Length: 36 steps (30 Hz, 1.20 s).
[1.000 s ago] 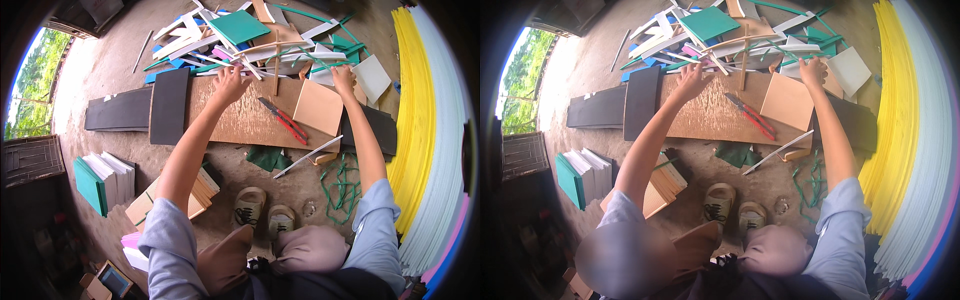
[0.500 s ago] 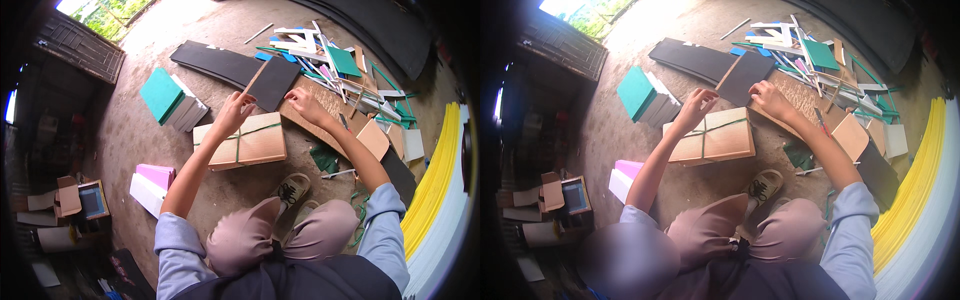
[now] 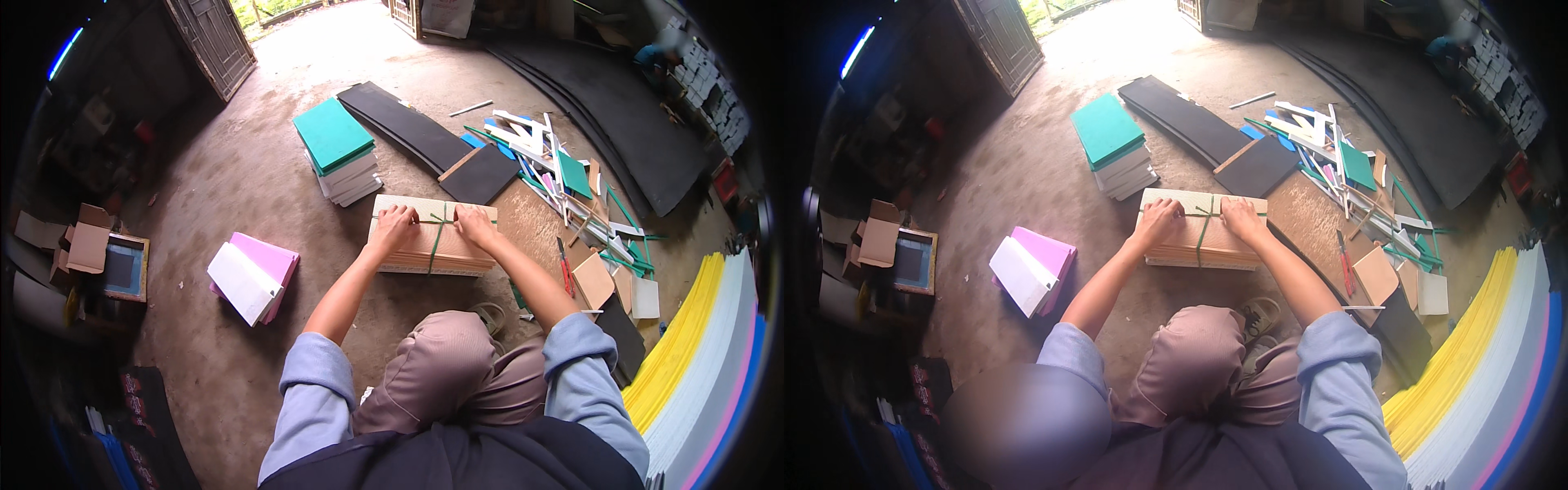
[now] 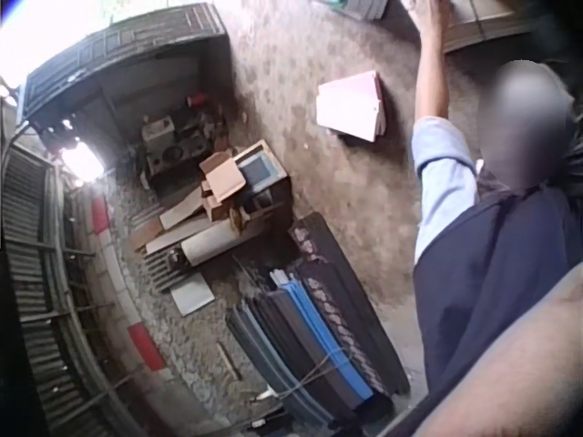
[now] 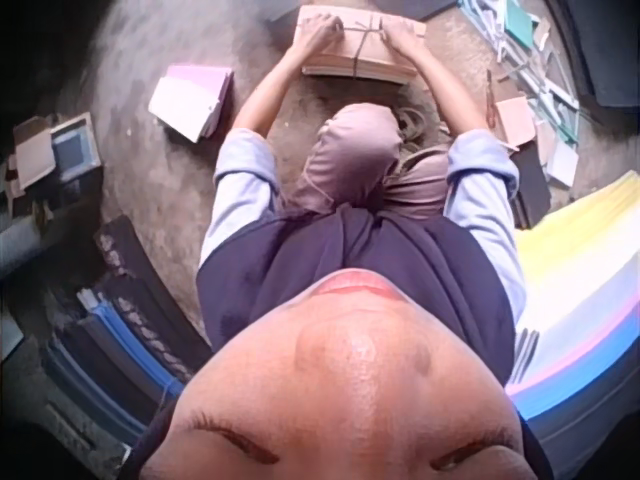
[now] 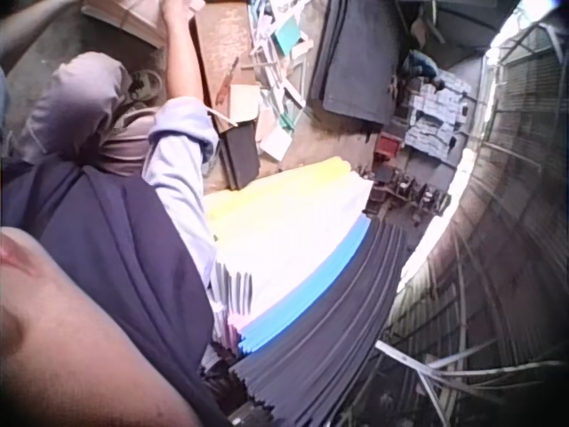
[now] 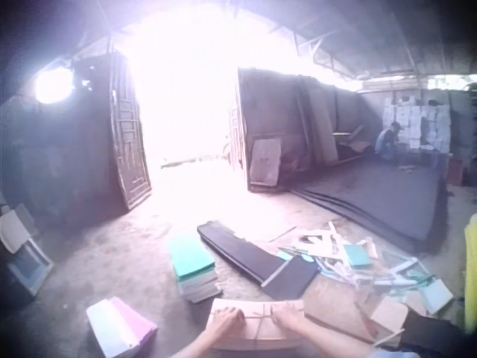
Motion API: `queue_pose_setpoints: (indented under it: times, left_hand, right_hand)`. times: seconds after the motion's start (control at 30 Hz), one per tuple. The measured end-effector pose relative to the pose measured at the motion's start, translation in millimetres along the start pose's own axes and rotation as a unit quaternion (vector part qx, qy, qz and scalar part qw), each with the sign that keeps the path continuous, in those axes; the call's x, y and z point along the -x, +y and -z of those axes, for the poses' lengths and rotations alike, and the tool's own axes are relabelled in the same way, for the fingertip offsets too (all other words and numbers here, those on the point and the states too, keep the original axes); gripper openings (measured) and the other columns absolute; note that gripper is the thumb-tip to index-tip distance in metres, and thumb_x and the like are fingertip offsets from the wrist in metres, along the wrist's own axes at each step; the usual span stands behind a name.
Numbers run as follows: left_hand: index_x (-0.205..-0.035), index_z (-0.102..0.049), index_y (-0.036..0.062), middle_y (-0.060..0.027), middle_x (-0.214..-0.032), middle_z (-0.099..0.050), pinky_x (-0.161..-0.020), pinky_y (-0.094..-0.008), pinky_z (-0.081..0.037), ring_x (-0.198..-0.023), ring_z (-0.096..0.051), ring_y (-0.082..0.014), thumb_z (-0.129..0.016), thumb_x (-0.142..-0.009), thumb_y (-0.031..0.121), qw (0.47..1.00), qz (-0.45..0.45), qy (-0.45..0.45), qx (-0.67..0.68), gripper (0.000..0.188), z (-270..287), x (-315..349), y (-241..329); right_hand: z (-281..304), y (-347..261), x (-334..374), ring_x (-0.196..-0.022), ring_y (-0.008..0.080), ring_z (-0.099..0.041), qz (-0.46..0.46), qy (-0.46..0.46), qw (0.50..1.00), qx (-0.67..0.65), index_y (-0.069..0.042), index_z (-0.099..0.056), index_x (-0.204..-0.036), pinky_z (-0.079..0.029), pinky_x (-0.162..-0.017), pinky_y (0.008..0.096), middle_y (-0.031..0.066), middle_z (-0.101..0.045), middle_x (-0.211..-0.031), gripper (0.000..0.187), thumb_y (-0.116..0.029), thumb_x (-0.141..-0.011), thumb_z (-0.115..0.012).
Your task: The person assembles stacks of white paper sheets between green and black covers, then wraps and ties each stack with green plastic strapping. The person uses scissors to cut the strapping and secures the bundles with knots.
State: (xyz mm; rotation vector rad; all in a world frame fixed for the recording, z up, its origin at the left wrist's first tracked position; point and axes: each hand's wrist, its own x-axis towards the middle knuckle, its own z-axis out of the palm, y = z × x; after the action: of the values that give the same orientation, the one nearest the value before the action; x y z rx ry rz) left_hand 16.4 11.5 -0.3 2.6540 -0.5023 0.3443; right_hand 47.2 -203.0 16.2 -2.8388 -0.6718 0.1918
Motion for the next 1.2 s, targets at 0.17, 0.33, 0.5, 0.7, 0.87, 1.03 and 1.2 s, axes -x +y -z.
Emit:
queue_pose_setpoints:
  times: [0.17,0.33,0.5,0.7,0.87,1.03,1.2]
  left_hand:
    - [-0.09,-0.058,0.0166,-0.0008,-0.086,-0.055,-0.078,-0.0453,-0.033,-0.092,-0.05,-0.0219,-0.062,-0.074,0.031,0.998,0.061,-0.006,0.006,0.022,-11,-5,16]
    - [-0.094,-0.057,0.0158,-0.0019,-0.097,-0.053,-0.077,-0.0606,-0.033,-0.102,-0.046,-0.0238,-0.059,-0.079,0.032,0.991,0.11,-0.067,-0.03,0.022,-14,-21,25]
    - [-0.098,-0.05,0.0059,-0.0074,-0.103,-0.049,-0.073,-0.057,-0.035,-0.104,-0.043,-0.0266,-0.051,-0.084,0.029,0.99,0.054,-0.086,-0.097,0.027,-15,-19,27]
    - [-0.103,-0.046,0.0054,-0.0066,-0.09,-0.059,-0.079,-0.0496,-0.03,-0.092,-0.053,-0.0253,-0.052,-0.084,0.033,0.984,0.091,-0.155,-0.017,0.034,-12,-23,26]
    - [-0.102,-0.046,0.0095,-0.0033,-0.083,-0.06,-0.08,-0.0433,-0.028,-0.087,-0.056,-0.0219,-0.066,-0.067,0.04,0.962,0.081,-0.191,0.178,0.051,-3,-15,13]
    - [-0.098,-0.044,0.0095,-0.0008,-0.084,-0.049,-0.078,-0.0337,-0.026,-0.081,-0.048,-0.0122,-0.074,-0.059,0.03,0.963,0.064,-0.199,0.169,0.053,5,-9,7]
    - [-0.09,-0.04,0.0044,-0.0013,-0.076,-0.048,-0.069,-0.0269,-0.039,-0.072,-0.049,-0.0093,-0.069,-0.063,0.01,0.935,0.136,-0.029,0.326,0.04,15,7,-25]
  right_hand:
    - [-7,-4,8,-0.099,0.0306,-0.047,0.043,0.131,0.99,-0.002,0.0,-0.052,-0.091,-0.042,-0.081,0.0411,0.0148,-0.05,-0.098,0.019,-0.012,-0.076,-0.057]
    - [-12,7,5,-0.094,0.0288,-0.047,0.078,0.152,0.985,0.035,-0.004,-0.051,-0.093,-0.043,-0.08,0.0402,0.013,-0.048,-0.096,0.024,-0.013,-0.072,-0.061]
    - [-4,4,5,-0.096,0.028,-0.048,0.1,0.142,0.984,0.044,-0.004,-0.052,-0.093,-0.043,-0.078,0.0407,0.0122,-0.051,-0.098,0.021,-0.013,-0.075,-0.057]
    - [-8,8,6,-0.089,0.0272,-0.049,0.144,0.146,0.975,0.084,-0.003,-0.048,-0.094,-0.043,-0.073,0.0381,0.0124,-0.05,-0.094,0.026,-0.018,-0.076,-0.06]
    - [-13,9,5,-0.087,0.0259,-0.052,0.169,0.123,0.964,0.164,-0.002,-0.05,-0.092,-0.041,-0.073,0.0387,0.0105,-0.054,-0.09,0.018,-0.009,-0.077,-0.051]
    - [-7,3,2,-0.083,0.0258,-0.05,0.162,0.153,0.973,0.052,-0.003,-0.048,-0.091,-0.039,-0.073,0.0373,0.0108,-0.054,-0.087,0.018,-0.017,-0.08,-0.052]
    - [32,-53,-21,-0.074,0.029,-0.059,0.14,-0.024,0.99,-0.015,-0.002,-0.06,-0.074,-0.045,-0.066,0.0393,0.015,-0.061,-0.073,0.035,-0.036,-0.078,-0.055]
